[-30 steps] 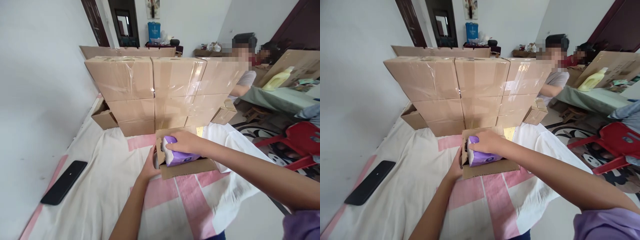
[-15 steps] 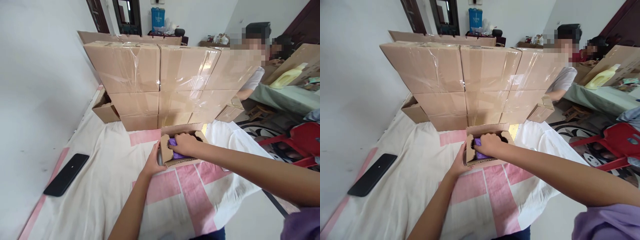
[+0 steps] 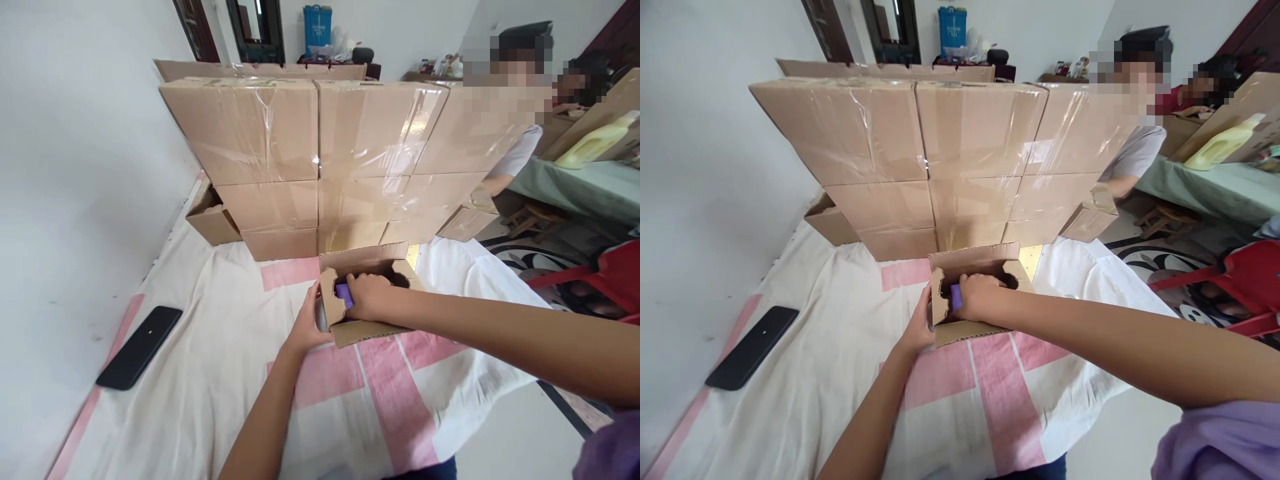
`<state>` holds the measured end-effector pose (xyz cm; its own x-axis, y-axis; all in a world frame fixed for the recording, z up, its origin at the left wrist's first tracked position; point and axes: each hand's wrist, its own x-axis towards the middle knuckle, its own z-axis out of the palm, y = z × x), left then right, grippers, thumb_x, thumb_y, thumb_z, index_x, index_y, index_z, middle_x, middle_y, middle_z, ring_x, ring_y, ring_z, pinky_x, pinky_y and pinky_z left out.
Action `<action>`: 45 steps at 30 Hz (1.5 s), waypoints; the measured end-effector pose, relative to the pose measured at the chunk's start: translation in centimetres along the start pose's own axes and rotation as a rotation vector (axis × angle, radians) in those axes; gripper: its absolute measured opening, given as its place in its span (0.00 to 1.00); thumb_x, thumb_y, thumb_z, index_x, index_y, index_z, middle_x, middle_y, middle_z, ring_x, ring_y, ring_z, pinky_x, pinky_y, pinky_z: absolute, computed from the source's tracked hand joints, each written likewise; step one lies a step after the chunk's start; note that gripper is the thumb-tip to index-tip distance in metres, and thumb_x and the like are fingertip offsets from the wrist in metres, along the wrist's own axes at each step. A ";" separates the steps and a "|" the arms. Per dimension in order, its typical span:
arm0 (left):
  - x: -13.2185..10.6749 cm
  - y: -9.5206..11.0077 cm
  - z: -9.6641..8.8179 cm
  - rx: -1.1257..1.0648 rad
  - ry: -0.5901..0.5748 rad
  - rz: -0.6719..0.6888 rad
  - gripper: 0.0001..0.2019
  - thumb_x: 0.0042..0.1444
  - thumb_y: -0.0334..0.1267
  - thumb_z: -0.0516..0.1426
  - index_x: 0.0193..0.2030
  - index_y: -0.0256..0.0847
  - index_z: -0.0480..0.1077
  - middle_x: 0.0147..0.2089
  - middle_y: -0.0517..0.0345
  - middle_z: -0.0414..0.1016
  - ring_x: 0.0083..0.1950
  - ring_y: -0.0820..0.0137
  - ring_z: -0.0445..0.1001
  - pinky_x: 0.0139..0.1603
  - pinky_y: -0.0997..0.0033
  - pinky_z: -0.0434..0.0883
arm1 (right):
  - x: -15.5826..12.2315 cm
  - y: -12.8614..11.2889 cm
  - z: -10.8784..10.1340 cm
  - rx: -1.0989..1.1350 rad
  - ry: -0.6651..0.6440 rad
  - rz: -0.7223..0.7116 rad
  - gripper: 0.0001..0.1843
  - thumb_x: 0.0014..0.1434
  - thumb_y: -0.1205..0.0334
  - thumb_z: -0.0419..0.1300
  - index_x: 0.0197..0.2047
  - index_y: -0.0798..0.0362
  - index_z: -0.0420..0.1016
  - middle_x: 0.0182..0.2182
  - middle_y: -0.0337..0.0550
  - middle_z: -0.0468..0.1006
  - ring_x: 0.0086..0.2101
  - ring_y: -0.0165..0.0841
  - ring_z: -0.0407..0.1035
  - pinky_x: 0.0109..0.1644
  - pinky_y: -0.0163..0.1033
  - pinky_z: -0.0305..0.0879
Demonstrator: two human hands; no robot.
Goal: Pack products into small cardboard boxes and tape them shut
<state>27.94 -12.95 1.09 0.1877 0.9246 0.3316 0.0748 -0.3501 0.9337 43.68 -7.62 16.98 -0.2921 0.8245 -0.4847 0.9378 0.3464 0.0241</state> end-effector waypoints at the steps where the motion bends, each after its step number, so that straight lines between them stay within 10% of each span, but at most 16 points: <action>1: 0.0 0.1 0.0 -0.009 -0.001 0.007 0.64 0.38 0.50 0.75 0.77 0.48 0.43 0.75 0.42 0.52 0.75 0.41 0.54 0.74 0.41 0.57 | 0.0 0.3 0.0 -0.019 0.041 -0.033 0.38 0.50 0.46 0.69 0.59 0.59 0.71 0.50 0.62 0.79 0.48 0.57 0.75 0.47 0.55 0.72; 13: 0.3 0.5 0.0 0.006 -0.008 0.004 0.64 0.40 0.53 0.74 0.77 0.50 0.40 0.77 0.43 0.50 0.75 0.43 0.54 0.74 0.40 0.57 | -1.1 5.8 0.1 -0.112 0.314 -0.417 0.12 0.63 0.73 0.56 0.38 0.55 0.81 0.41 0.52 0.82 0.40 0.42 0.77 0.39 0.40 0.68; 17: 0.2 0.5 0.0 0.025 -0.015 -0.008 0.65 0.42 0.56 0.73 0.78 0.49 0.38 0.77 0.40 0.49 0.76 0.42 0.53 0.74 0.39 0.57 | -3.5 8.6 -0.7 0.018 0.734 -0.569 0.13 0.68 0.66 0.54 0.39 0.53 0.80 0.39 0.50 0.83 0.44 0.41 0.76 0.48 0.44 0.71; 20: -0.2 -0.2 0.1 0.053 0.010 0.032 0.64 0.46 0.56 0.71 0.78 0.52 0.32 0.78 0.40 0.45 0.76 0.43 0.51 0.74 0.38 0.56 | -4.3 12.2 0.7 0.401 1.104 -0.357 0.13 0.69 0.58 0.54 0.46 0.49 0.80 0.43 0.47 0.83 0.45 0.41 0.77 0.51 0.45 0.72; 27: -0.2 0.0 0.0 0.308 0.024 0.310 0.50 0.55 0.49 0.67 0.77 0.58 0.41 0.80 0.44 0.34 0.80 0.44 0.36 0.74 0.32 0.49 | -2.6 15.3 8.0 0.872 0.723 -0.468 0.18 0.70 0.51 0.53 0.40 0.46 0.83 0.41 0.44 0.83 0.46 0.42 0.75 0.64 0.54 0.63; 32: 0.4 2.4 0.3 0.344 0.043 0.300 0.33 0.57 0.46 0.65 0.68 0.54 0.59 0.80 0.45 0.37 0.79 0.43 0.43 0.71 0.33 0.57 | -2.4 15.6 9.6 1.132 0.702 -0.436 0.21 0.70 0.49 0.50 0.46 0.45 0.84 0.49 0.44 0.83 0.58 0.46 0.69 0.73 0.56 0.48; 38: 0.8 3.4 1.6 0.264 0.244 0.212 0.21 0.61 0.57 0.59 0.54 0.49 0.70 0.80 0.49 0.39 0.79 0.43 0.42 0.73 0.35 0.53 | -1.8 15.7 13.3 1.489 0.887 -0.498 0.22 0.62 0.52 0.61 0.59 0.43 0.75 0.62 0.45 0.75 0.64 0.49 0.63 0.69 0.54 0.59; 41: 1.2 4.0 2.4 0.080 0.275 0.088 0.18 0.64 0.47 0.54 0.59 0.50 0.66 0.80 0.52 0.41 0.79 0.49 0.42 0.74 0.40 0.52 | -1.7 14.7 13.8 1.453 0.927 -0.428 0.26 0.64 0.53 0.61 0.64 0.43 0.68 0.67 0.47 0.68 0.65 0.46 0.62 0.67 0.52 0.61; 45: 2.2 4.6 2.5 -0.029 0.289 0.014 0.38 0.53 0.39 0.54 0.71 0.55 0.43 0.80 0.54 0.42 0.78 0.56 0.46 0.72 0.46 0.59 | -0.8 14.1 12.7 1.423 0.877 -0.373 0.35 0.65 0.58 0.56 0.73 0.38 0.53 0.73 0.45 0.56 0.67 0.43 0.59 0.67 0.54 0.61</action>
<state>31.14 -12.92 5.73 -0.0984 0.9255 0.3657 0.0452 -0.3629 0.9307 59.48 -9.10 6.65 -0.0696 0.9458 0.3172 0.0737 0.3219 -0.9439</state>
